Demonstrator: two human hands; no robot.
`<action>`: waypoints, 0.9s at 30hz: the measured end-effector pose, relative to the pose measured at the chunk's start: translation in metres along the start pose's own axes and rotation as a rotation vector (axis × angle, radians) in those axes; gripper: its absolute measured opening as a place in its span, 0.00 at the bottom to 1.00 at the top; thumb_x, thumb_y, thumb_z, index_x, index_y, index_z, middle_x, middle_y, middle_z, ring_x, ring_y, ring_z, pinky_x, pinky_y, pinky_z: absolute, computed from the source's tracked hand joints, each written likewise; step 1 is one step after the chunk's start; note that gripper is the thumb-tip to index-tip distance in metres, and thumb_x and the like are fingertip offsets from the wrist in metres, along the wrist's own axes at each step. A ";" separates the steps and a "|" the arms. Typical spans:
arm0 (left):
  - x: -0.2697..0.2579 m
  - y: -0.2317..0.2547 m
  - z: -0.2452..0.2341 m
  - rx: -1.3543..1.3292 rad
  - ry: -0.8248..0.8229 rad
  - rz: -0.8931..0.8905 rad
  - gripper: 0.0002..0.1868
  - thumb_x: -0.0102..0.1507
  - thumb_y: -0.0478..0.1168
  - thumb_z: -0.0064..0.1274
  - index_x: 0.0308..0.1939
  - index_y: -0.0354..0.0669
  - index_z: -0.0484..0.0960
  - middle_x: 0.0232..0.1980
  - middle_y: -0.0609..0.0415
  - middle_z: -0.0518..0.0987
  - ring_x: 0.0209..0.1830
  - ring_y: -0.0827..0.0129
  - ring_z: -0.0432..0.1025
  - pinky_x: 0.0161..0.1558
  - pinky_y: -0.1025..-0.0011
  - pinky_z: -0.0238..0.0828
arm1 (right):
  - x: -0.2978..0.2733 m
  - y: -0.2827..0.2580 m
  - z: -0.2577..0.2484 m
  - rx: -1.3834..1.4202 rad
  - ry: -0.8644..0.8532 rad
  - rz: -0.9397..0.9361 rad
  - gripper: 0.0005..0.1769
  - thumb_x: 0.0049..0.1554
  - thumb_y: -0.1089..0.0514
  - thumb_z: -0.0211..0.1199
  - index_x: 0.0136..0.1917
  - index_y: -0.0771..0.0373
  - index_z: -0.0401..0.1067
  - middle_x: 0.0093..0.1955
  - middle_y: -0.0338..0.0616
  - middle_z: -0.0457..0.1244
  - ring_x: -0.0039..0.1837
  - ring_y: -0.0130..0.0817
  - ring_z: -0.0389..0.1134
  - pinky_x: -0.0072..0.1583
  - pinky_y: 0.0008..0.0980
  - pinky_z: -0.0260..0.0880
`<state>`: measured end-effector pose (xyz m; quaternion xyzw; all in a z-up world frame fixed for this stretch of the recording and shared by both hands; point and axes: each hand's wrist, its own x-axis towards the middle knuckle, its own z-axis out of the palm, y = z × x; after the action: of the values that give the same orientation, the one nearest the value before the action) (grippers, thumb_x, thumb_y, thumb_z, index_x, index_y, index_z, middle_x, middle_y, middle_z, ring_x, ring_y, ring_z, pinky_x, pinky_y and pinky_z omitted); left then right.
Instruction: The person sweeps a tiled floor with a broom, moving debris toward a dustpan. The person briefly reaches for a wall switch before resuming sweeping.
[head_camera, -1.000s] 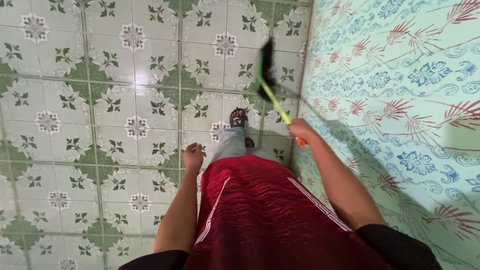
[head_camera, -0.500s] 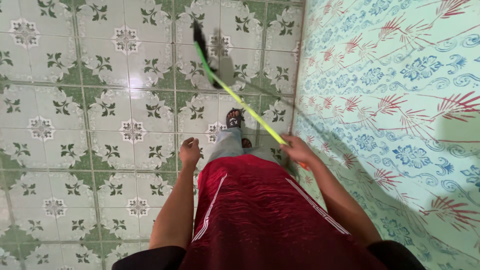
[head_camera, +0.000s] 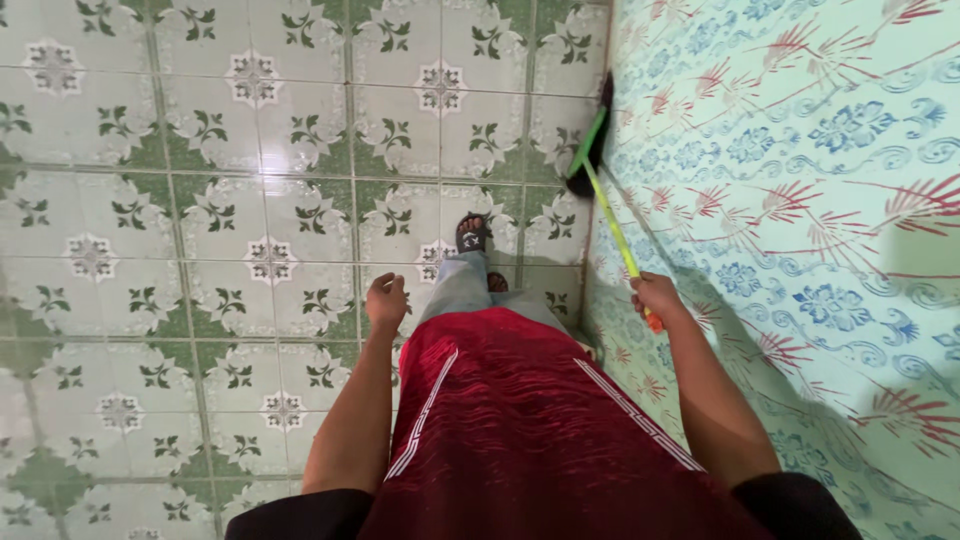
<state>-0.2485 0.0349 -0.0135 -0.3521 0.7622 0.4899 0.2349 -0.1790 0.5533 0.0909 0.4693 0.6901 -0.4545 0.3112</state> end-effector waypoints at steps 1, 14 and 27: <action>0.003 0.000 -0.002 0.015 0.011 0.010 0.27 0.63 0.49 0.55 0.61 0.35 0.78 0.46 0.43 0.86 0.35 0.61 0.80 0.37 0.64 0.77 | 0.010 0.002 0.002 0.021 -0.029 0.031 0.20 0.60 0.57 0.59 0.63 0.68 0.72 0.31 0.45 0.62 0.29 0.33 0.61 0.32 0.38 0.62; -0.011 -0.016 -0.022 0.139 0.118 0.081 0.26 0.63 0.51 0.56 0.57 0.36 0.82 0.47 0.40 0.85 0.48 0.53 0.80 0.52 0.62 0.73 | 0.031 -0.033 0.111 -0.247 -0.244 -0.224 0.16 0.56 0.59 0.57 0.54 0.70 0.73 0.34 0.46 0.65 0.34 0.37 0.66 0.37 0.43 0.68; 0.009 -0.001 -0.007 0.209 0.131 0.129 0.25 0.62 0.52 0.56 0.57 0.39 0.83 0.48 0.41 0.85 0.48 0.52 0.79 0.53 0.60 0.72 | -0.028 -0.078 0.117 -0.236 -0.405 -0.189 0.31 0.63 0.54 0.57 0.78 0.52 0.59 0.32 0.40 0.62 0.29 0.26 0.60 0.34 0.31 0.63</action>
<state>-0.2534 0.0256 -0.0173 -0.3069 0.8439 0.3978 0.1881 -0.2415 0.4244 0.0950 0.2626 0.7027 -0.4825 0.4521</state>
